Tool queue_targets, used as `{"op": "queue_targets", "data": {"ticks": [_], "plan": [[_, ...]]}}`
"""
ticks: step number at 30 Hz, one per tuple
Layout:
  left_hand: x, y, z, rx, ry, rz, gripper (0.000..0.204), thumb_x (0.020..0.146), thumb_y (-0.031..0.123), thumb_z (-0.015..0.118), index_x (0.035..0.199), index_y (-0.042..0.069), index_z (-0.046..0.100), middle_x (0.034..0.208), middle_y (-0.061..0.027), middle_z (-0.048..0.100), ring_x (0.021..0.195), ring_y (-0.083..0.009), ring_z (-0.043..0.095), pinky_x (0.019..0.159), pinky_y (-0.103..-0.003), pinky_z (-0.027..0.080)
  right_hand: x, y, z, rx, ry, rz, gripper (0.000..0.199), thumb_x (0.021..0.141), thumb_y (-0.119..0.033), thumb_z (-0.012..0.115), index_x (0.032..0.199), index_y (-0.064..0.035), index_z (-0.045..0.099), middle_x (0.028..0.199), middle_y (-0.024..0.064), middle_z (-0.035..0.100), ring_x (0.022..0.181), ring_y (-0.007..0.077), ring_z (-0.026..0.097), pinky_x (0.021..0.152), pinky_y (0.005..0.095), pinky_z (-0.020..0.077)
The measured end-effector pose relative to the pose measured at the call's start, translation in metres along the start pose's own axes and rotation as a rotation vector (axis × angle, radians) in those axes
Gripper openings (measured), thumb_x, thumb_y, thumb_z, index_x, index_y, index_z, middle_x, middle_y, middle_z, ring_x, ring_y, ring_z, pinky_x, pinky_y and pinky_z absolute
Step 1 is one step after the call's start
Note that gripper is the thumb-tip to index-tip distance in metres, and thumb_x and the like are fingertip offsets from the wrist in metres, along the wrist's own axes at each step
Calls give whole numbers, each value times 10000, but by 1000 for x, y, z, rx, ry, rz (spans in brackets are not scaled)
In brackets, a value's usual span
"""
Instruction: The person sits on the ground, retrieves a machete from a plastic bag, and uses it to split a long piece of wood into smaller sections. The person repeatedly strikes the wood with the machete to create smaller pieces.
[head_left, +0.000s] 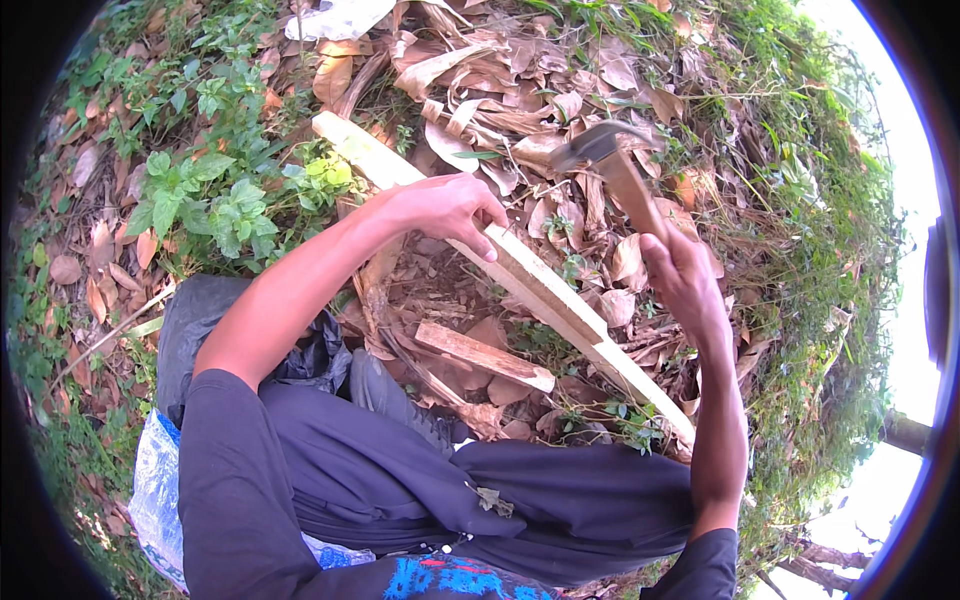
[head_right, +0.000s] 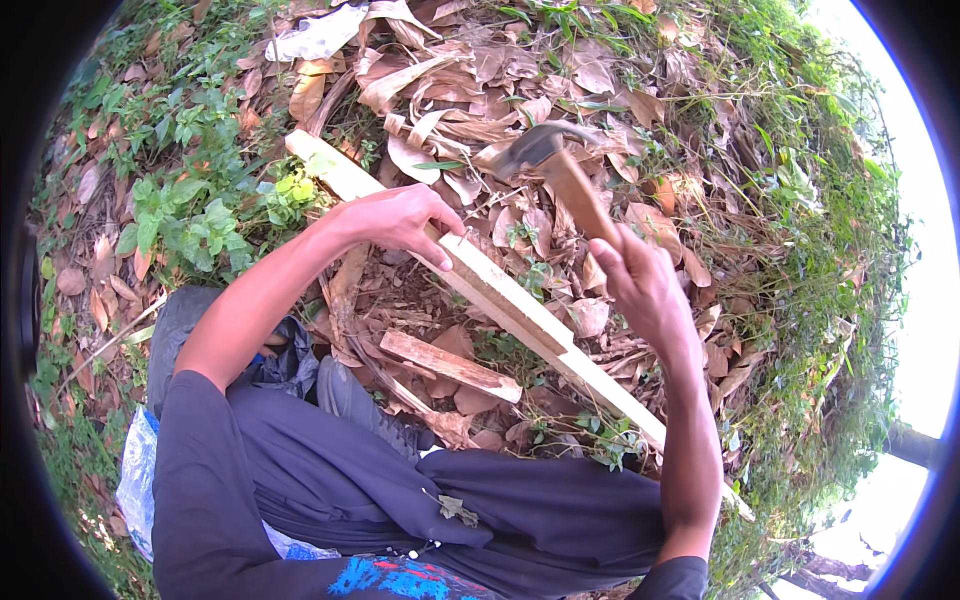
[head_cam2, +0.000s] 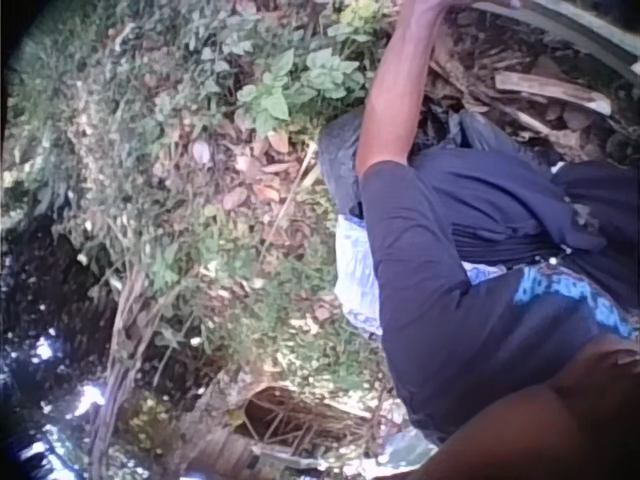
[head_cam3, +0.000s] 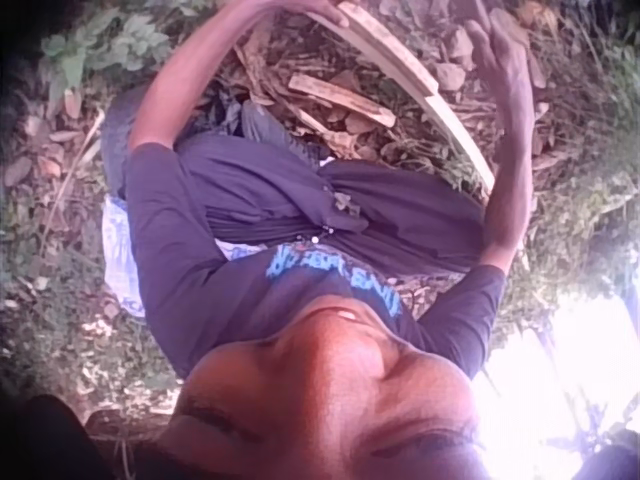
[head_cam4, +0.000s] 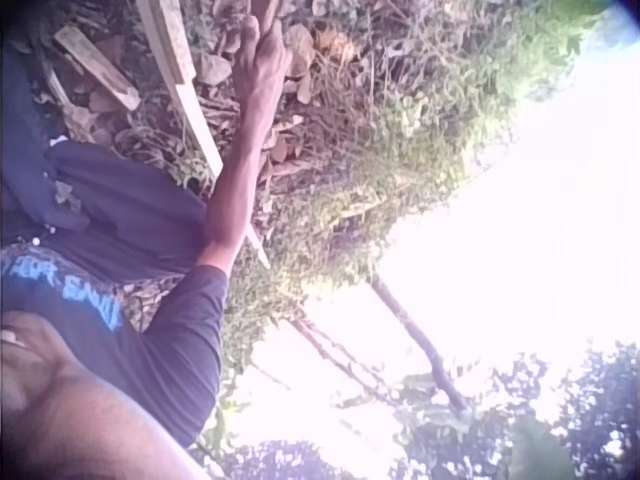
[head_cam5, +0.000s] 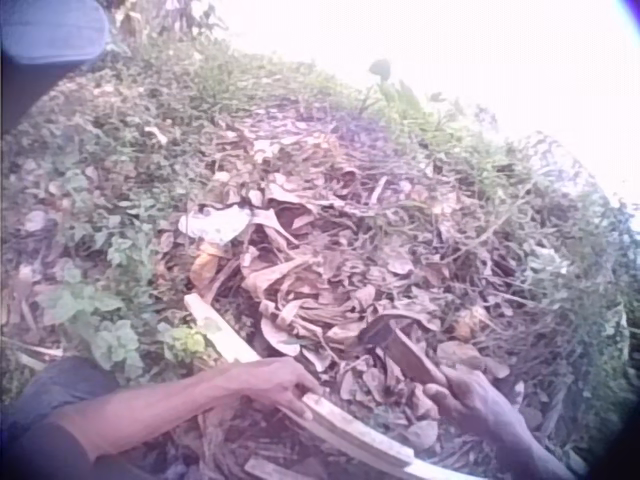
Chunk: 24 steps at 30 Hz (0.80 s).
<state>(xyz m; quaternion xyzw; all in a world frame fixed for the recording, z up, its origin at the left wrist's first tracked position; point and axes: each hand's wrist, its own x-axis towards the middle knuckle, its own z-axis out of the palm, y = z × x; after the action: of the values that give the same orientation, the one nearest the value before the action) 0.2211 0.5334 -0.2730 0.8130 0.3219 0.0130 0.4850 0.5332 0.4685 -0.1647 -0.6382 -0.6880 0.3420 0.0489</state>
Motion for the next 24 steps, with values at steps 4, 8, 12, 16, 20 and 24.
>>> {"op": "queue_targets", "data": {"ticks": [4, 8, 12, 16, 20, 24], "plan": [[1, -14, 10, -1, 109, 91, 594, 737, 374, 871, 1180, 4, 728, 940, -182, 744, 852, -288, 705, 784, -387, 529, 2, 12, 17, -233, -128, -97, 461, 1061, -491, 484, 1020, -47, 603, 777, 189, 648, 691, 334, 623, 671, 496, 476], [-1, -11, 9, 11, 89, 64, 540, 747, 331, 872, 1163, 14, 736, 913, -163, 749, 810, -256, 704, 755, -375, 527, -1, 9, 1, -99, 26, -58, 447, 1061, -441, 524, 965, -9, 584, 631, 111, 559, 551, 213, 548, 569, 427, 431], [2, -8, 5, -35, -2, 21, 576, 746, 427, 855, 1146, 27, 745, 999, -182, 734, 915, -304, 704, 818, -402, 539, -2, 7, -7, 47, 143, -71, 395, 1069, -375, 539, 966, 2, 598, 615, 89, 550, 552, 166, 540, 555, 375, 422], [1, -14, 9, 6, 43, 16, 576, 743, 434, 856, 1141, 32, 747, 1011, -178, 732, 915, -302, 703, 816, -399, 539, -4, 10, 27, -315, -34, -191, 432, 1067, -484, 477, 1037, -69, 591, 694, 145, 647, 594, 284, 626, 623, 495, 481], [3, -10, 6, 21, 32, 67, 601, 738, 367, 879, 1166, -24, 722, 1022, -202, 743, 936, -312, 710, 836, -401, 532, -2, 4, 1, -208, 12, -56, 412, 1056, -442, 529, 1002, -37, 584, 664, 155, 604, 559, 299, 584, 602, 469, 460], [-1, -8, 5, -1, 43, 9, 605, 739, 375, 880, 1179, -11, 725, 1028, -206, 739, 945, -317, 709, 843, -403, 530, 0, -2, -10, -1, 130, -72, 433, 1054, -434, 541, 967, -11, 567, 642, 171, 581, 575, 295, 589, 592, 454, 443]]}}
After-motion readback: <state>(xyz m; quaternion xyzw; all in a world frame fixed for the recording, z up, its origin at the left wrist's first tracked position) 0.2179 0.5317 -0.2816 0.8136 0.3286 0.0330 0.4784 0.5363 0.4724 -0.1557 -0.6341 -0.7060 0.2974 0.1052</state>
